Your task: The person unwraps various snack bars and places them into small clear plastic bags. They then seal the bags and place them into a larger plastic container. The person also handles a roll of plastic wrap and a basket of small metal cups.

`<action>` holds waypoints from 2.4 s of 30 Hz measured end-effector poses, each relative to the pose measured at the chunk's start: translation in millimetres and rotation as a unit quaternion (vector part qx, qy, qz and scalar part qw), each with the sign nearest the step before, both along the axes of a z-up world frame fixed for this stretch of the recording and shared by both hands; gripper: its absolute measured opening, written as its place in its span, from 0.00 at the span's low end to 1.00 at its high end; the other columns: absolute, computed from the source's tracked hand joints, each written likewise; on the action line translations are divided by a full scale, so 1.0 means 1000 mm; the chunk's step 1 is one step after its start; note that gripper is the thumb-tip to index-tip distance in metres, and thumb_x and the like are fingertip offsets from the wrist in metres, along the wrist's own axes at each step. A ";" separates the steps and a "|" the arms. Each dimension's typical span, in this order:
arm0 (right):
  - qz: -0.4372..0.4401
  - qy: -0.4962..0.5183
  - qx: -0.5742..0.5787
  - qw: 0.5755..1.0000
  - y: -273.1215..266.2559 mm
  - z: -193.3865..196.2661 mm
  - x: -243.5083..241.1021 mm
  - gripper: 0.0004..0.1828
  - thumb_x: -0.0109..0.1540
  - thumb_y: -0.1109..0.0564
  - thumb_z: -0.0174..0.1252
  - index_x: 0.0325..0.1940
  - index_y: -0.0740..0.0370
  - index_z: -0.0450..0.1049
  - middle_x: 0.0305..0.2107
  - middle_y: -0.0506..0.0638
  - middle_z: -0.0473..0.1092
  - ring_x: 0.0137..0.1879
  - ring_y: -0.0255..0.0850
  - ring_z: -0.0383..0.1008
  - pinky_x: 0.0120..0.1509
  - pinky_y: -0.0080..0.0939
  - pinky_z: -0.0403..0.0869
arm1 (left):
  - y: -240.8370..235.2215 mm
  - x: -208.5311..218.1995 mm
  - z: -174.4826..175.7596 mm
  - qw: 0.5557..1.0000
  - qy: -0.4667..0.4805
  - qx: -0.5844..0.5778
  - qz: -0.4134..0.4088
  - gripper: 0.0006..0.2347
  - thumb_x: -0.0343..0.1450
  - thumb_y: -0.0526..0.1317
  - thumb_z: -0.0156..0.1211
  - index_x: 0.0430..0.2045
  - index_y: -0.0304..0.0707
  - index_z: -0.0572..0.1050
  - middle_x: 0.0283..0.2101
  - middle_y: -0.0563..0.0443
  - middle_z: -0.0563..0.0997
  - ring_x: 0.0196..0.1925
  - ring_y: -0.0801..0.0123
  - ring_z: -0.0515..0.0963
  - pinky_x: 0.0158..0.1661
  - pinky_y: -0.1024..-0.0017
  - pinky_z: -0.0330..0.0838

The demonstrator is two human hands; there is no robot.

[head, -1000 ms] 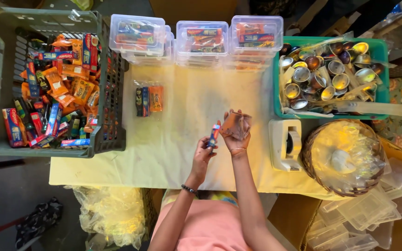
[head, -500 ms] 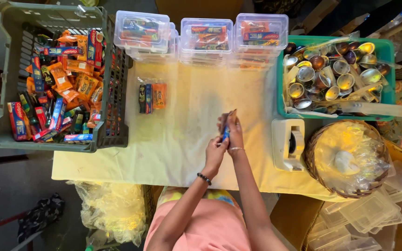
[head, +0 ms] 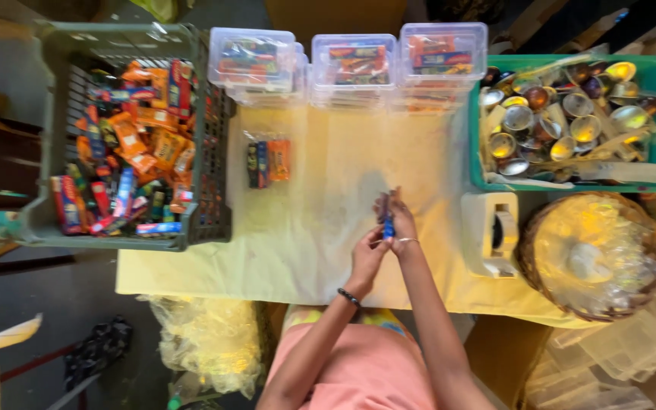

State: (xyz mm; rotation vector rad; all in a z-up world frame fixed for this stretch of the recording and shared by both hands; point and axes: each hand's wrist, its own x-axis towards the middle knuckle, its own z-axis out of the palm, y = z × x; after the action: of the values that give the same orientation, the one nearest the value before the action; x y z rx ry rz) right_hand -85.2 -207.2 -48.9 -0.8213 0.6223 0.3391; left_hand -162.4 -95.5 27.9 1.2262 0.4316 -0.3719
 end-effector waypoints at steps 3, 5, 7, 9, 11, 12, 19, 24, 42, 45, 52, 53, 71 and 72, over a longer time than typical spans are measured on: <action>-0.133 -0.024 -0.024 0.990 0.024 0.034 -0.015 0.27 0.67 0.42 0.61 0.62 0.63 0.68 0.47 0.54 0.73 0.49 0.45 0.77 0.48 0.42 0.75 | 0.012 0.002 0.023 1.000 0.015 -0.014 -0.006 0.18 0.71 0.33 0.62 0.56 0.29 0.75 0.48 0.54 0.83 0.46 0.77 0.80 0.49 0.77 0.74; -0.132 0.015 -0.045 0.990 0.045 0.081 -0.027 0.27 0.67 0.40 0.56 0.61 0.63 0.68 0.46 0.53 0.74 0.49 0.43 0.77 0.48 0.41 0.77 | 0.026 0.006 0.031 1.000 0.026 -0.017 -0.005 0.18 0.70 0.33 0.64 0.56 0.28 0.76 0.47 0.53 0.84 0.46 0.76 0.80 0.49 0.77 0.75; -0.136 0.058 -0.068 0.987 0.063 0.105 -0.039 0.28 0.68 0.38 0.52 0.61 0.63 0.69 0.45 0.51 0.75 0.49 0.40 0.78 0.49 0.40 0.79 | 0.042 0.007 0.034 0.999 0.041 -0.021 -0.009 0.18 0.70 0.34 0.65 0.55 0.28 0.77 0.46 0.52 0.84 0.46 0.76 0.81 0.48 0.77 0.75; -0.119 0.046 -0.064 0.990 0.070 0.108 -0.048 0.24 0.68 0.42 0.52 0.61 0.59 0.68 0.44 0.50 0.75 0.49 0.38 0.78 0.51 0.39 0.79 | 0.052 0.007 0.032 0.998 0.025 0.061 -0.015 0.16 0.71 0.35 0.68 0.51 0.23 0.82 0.42 0.47 0.84 0.42 0.73 0.78 0.44 0.74 0.74; -0.108 0.052 -0.052 0.991 0.070 0.102 -0.044 0.24 0.69 0.43 0.52 0.61 0.62 0.69 0.43 0.50 0.74 0.48 0.38 0.78 0.49 0.39 0.78 | 0.070 0.010 0.032 0.989 -0.026 0.133 -0.060 0.15 0.69 0.36 0.69 0.48 0.26 0.84 0.43 0.48 0.81 0.41 0.72 0.78 0.43 0.73 0.75; -0.086 0.056 -0.035 0.994 0.067 0.100 -0.040 0.24 0.70 0.44 0.51 0.61 0.64 0.70 0.41 0.51 0.73 0.46 0.38 0.78 0.47 0.40 0.78 | 0.078 0.012 0.032 0.970 -0.078 0.209 -0.093 0.14 0.68 0.38 0.70 0.45 0.29 0.85 0.43 0.49 0.78 0.39 0.71 0.78 0.41 0.73 0.76; 0.114 -0.027 -0.176 0.977 0.098 0.064 -0.060 0.28 0.69 0.46 0.54 0.71 0.60 0.65 0.34 0.47 0.69 0.29 0.31 0.65 0.31 0.32 0.68 | 0.109 0.048 0.035 0.993 0.098 -0.068 -0.001 0.13 0.75 0.51 0.52 0.43 0.46 0.76 0.35 0.64 0.80 0.38 0.82 0.78 0.40 0.82 0.74; 0.137 -0.064 -0.196 0.969 0.117 0.087 -0.085 0.37 0.68 0.47 0.53 0.79 0.54 0.51 0.35 0.47 0.72 0.31 0.32 0.72 0.33 0.31 0.70 | 0.122 0.046 0.050 0.990 0.134 -0.038 -0.027 0.14 0.76 0.50 0.57 0.37 0.36 0.75 0.22 0.59 0.70 0.17 0.80 0.66 0.17 0.78 0.54; -0.001 0.037 -0.093 0.995 0.105 0.119 -0.041 0.26 0.67 0.44 0.51 0.66 0.54 0.60 0.47 0.48 0.72 0.50 0.39 0.76 0.51 0.42 0.77 | 0.119 0.014 0.019 0.864 -0.351 0.344 -0.107 0.23 0.78 0.43 0.59 0.68 0.30 0.68 0.56 0.37 0.70 0.53 0.53 0.75 0.48 0.68 0.74; -0.076 0.050 -0.074 0.993 0.095 0.129 -0.036 0.23 0.68 0.42 0.52 0.60 0.58 0.63 0.44 0.52 0.72 0.47 0.43 0.76 0.49 0.45 0.77 | 0.109 0.008 0.068 0.982 -0.088 0.145 -0.079 0.22 0.71 0.42 0.64 0.60 0.37 0.70 0.51 0.47 0.75 0.43 0.70 0.81 0.37 0.76 0.78; -0.104 -0.021 -0.096 0.990 0.120 0.109 -0.060 0.21 0.69 0.45 0.54 0.60 0.60 0.64 0.44 0.50 0.72 0.48 0.39 0.76 0.52 0.41 0.78 | 0.106 -0.004 0.062 0.997 0.001 0.080 0.004 0.16 0.69 0.38 0.69 0.51 0.34 0.81 0.41 0.46 0.85 0.39 0.74 0.82 0.39 0.78 0.76; -0.094 -0.019 -0.083 0.992 0.118 0.103 -0.060 0.21 0.70 0.46 0.54 0.60 0.60 0.65 0.44 0.50 0.72 0.48 0.38 0.76 0.52 0.40 0.78 | 0.106 -0.001 0.058 0.995 0.004 0.099 0.008 0.15 0.69 0.37 0.70 0.49 0.32 0.82 0.40 0.47 0.86 0.39 0.75 0.82 0.40 0.78 0.77; -0.063 -0.013 -0.117 0.991 0.117 0.117 -0.045 0.22 0.69 0.50 0.53 0.66 0.53 0.63 0.49 0.45 0.71 0.56 0.34 0.72 0.59 0.38 0.74 | 0.094 0.025 0.029 0.995 0.077 -0.046 0.047 0.12 0.71 0.34 0.59 0.48 0.30 0.75 0.45 0.49 0.81 0.46 0.73 0.79 0.49 0.75 0.74; -0.067 -0.014 -0.115 0.991 0.116 0.115 -0.046 0.21 0.69 0.50 0.53 0.66 0.54 0.63 0.49 0.45 0.71 0.56 0.34 0.72 0.59 0.37 0.74 | 0.094 0.023 0.027 0.994 0.089 -0.046 0.052 0.11 0.71 0.34 0.60 0.46 0.31 0.75 0.45 0.51 0.81 0.47 0.75 0.79 0.50 0.75 0.73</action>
State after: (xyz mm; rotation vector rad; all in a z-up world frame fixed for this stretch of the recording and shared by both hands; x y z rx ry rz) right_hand -131.4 -91.1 65.8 -0.9970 0.6944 0.1338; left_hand -138.9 -1.8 54.5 1.0802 0.6229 -0.4082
